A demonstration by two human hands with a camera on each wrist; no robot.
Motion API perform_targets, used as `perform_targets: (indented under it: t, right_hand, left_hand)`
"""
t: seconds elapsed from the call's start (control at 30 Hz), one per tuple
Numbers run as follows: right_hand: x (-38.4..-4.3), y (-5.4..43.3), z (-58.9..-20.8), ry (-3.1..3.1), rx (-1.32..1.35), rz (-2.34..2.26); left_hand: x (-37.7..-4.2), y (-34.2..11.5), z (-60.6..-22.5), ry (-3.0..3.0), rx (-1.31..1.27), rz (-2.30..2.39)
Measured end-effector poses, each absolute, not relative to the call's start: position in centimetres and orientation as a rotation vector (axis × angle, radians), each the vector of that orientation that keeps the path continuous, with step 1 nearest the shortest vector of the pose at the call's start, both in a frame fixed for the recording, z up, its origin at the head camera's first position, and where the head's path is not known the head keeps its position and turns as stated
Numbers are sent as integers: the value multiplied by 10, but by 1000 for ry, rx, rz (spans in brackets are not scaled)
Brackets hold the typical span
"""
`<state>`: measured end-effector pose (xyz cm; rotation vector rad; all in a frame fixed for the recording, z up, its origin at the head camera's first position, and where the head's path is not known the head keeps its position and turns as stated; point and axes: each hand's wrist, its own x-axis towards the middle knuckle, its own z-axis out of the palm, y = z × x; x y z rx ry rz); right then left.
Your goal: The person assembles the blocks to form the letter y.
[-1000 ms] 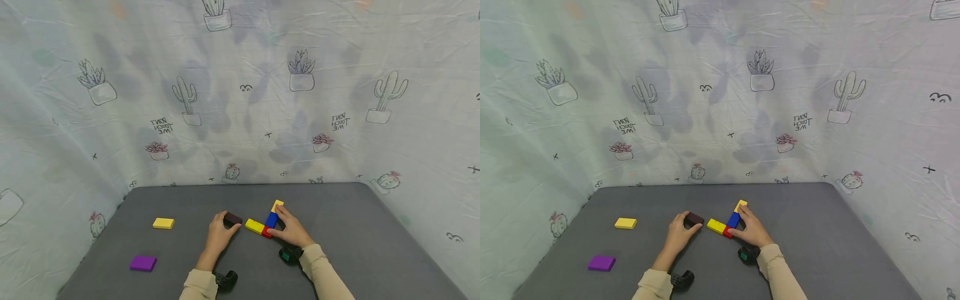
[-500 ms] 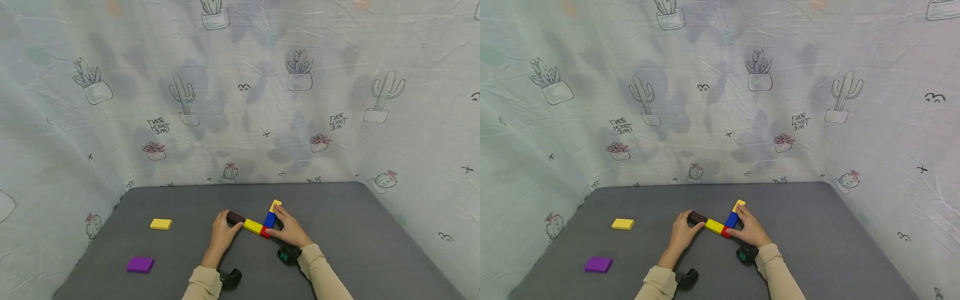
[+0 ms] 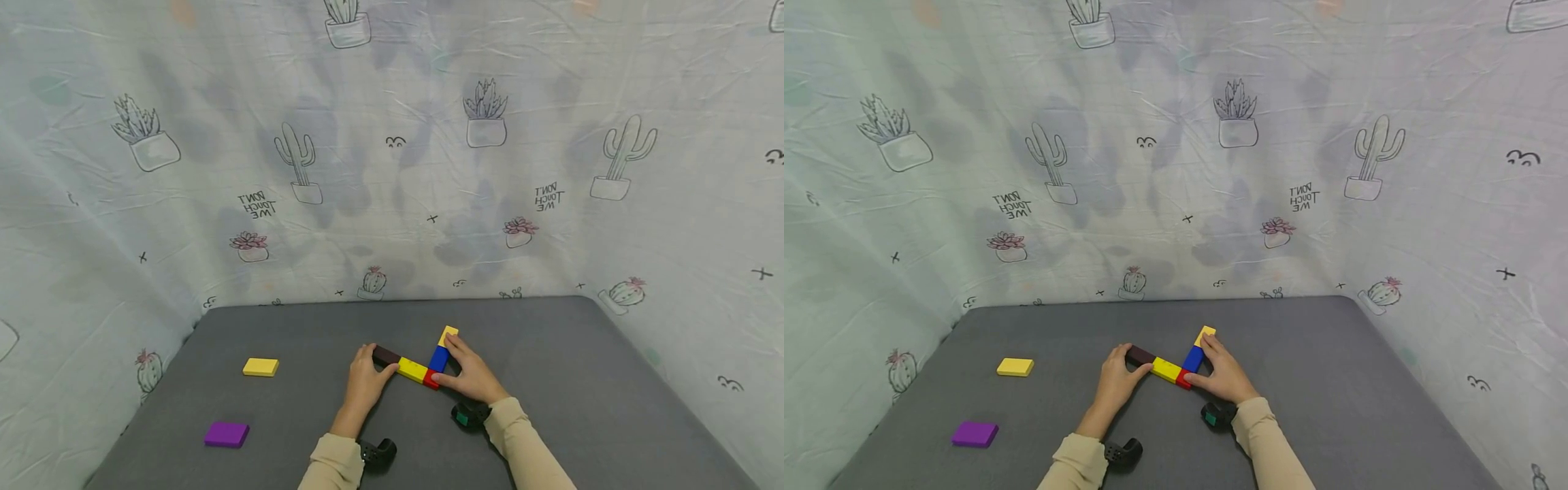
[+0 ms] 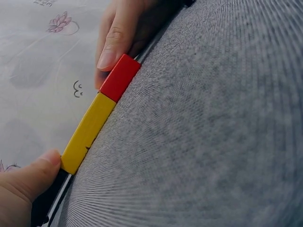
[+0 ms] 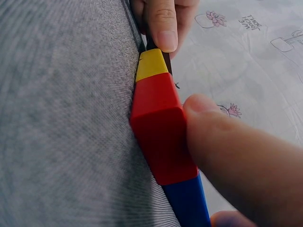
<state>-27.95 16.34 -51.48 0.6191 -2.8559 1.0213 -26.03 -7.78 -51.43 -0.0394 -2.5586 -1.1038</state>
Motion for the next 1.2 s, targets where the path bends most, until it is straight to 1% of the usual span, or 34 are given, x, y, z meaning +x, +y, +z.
perform_targets:
  t: [0.47,0.83,1.2]
  right_hand:
    - [-281,162,-513,-2859,621,1020]
    - [-282,164,-516,-2853,644,1010]
    - [-280,166,-516,-2843,646,1028]
  left_hand:
    - [-260,-78,-515,-2583,-40,-1105]
    - [-255,-83,-515,-2564,-112,-1174]
    - [-247,-98,-508,-2571,-153,-1163]
